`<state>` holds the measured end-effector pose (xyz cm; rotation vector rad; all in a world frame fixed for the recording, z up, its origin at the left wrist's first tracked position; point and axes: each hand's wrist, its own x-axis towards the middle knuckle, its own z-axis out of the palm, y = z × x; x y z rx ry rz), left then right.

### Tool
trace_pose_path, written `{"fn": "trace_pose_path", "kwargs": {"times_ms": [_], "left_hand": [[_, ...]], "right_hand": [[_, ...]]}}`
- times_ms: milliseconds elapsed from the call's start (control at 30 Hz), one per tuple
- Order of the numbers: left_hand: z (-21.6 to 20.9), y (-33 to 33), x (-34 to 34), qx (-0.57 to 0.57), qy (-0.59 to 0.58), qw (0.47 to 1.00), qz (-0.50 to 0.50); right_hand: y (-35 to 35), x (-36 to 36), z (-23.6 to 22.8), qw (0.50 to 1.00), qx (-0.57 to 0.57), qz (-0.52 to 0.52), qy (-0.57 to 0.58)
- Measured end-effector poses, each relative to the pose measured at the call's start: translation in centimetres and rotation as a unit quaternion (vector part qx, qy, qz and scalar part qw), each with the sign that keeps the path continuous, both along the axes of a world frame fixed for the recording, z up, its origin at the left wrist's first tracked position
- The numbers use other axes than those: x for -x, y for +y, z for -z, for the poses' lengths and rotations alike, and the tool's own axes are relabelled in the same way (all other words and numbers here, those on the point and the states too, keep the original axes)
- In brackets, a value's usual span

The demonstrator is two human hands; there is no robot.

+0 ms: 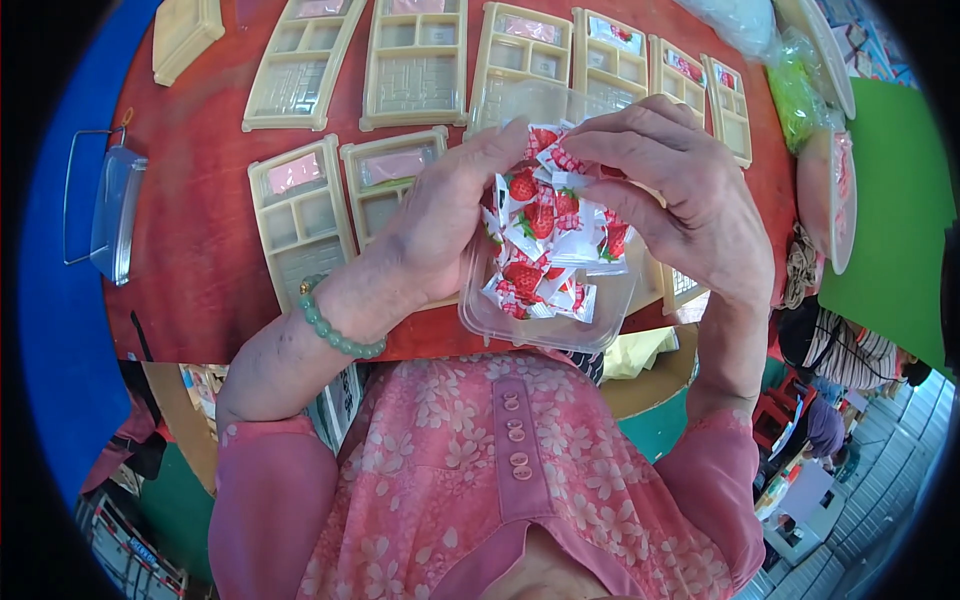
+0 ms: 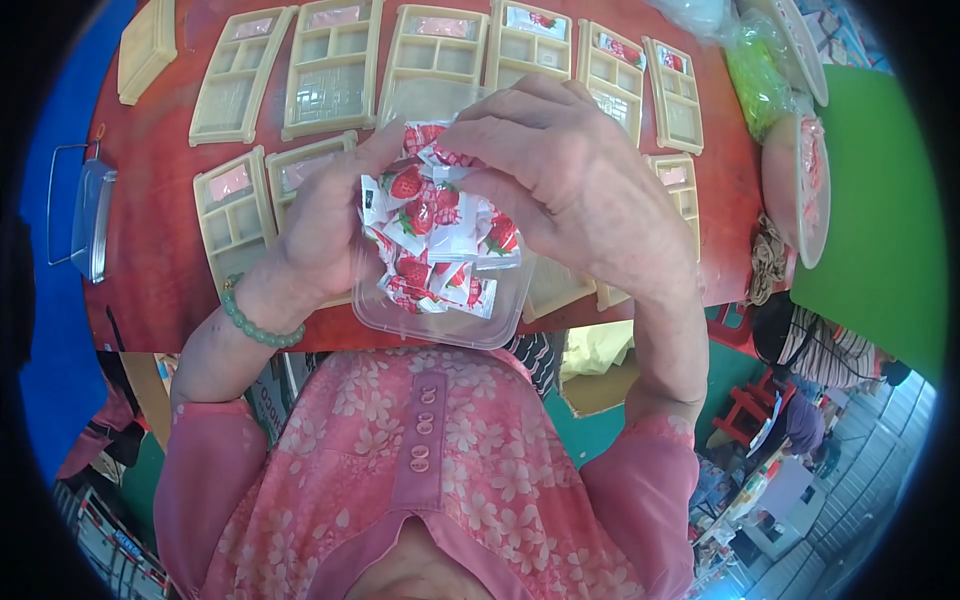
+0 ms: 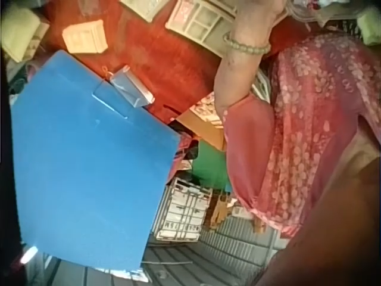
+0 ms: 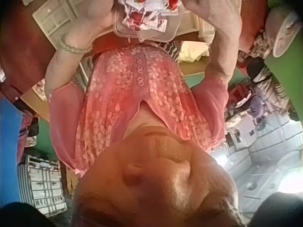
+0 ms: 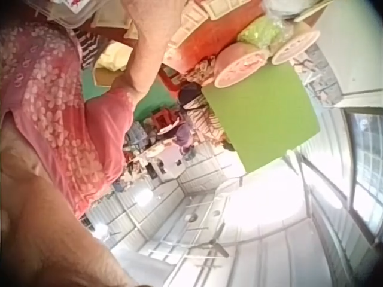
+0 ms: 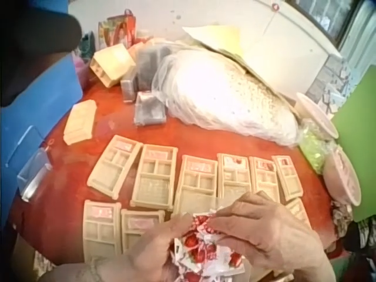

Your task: The person is manually placing small pink packets and white rectangular items into specific compartments of yellow plastic trays.

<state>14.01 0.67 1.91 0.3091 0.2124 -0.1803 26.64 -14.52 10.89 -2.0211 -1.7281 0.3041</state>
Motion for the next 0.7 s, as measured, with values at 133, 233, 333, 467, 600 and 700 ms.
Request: {"fn": "trace_pose_path", "kwargs": {"times_ms": [133,233,333,467,600,700], "left_hand": [[0.2,-0.3,0.2,-0.008,-0.004,1.0,0.023],[-0.3,-0.5,0.3,-0.018,-0.005,0.999,0.028],[-0.4,-0.6,0.3,-0.031,0.014,0.999,0.026],[-0.7,-0.3,0.2,-0.037,0.024,0.999,0.023],[-0.4,-0.3,0.1,0.0,0.029,0.999,0.028],[-0.8,-0.1,0.2,-0.016,0.012,0.999,0.036]], "right_hand": [[0.1,0.3,0.4,1.0,0.005,0.005,-0.029],[0.1,0.2,0.4,0.998,0.046,0.034,0.019],[0.1,-0.2,0.0,0.997,0.06,0.04,0.036],[0.5,-1.2,-1.4,0.998,0.038,0.02,0.042],[1.3,-3.3,-1.7,0.988,-0.037,0.004,0.147],[2.9,-5.8,-0.1,0.964,-0.028,0.14,0.224]]}}
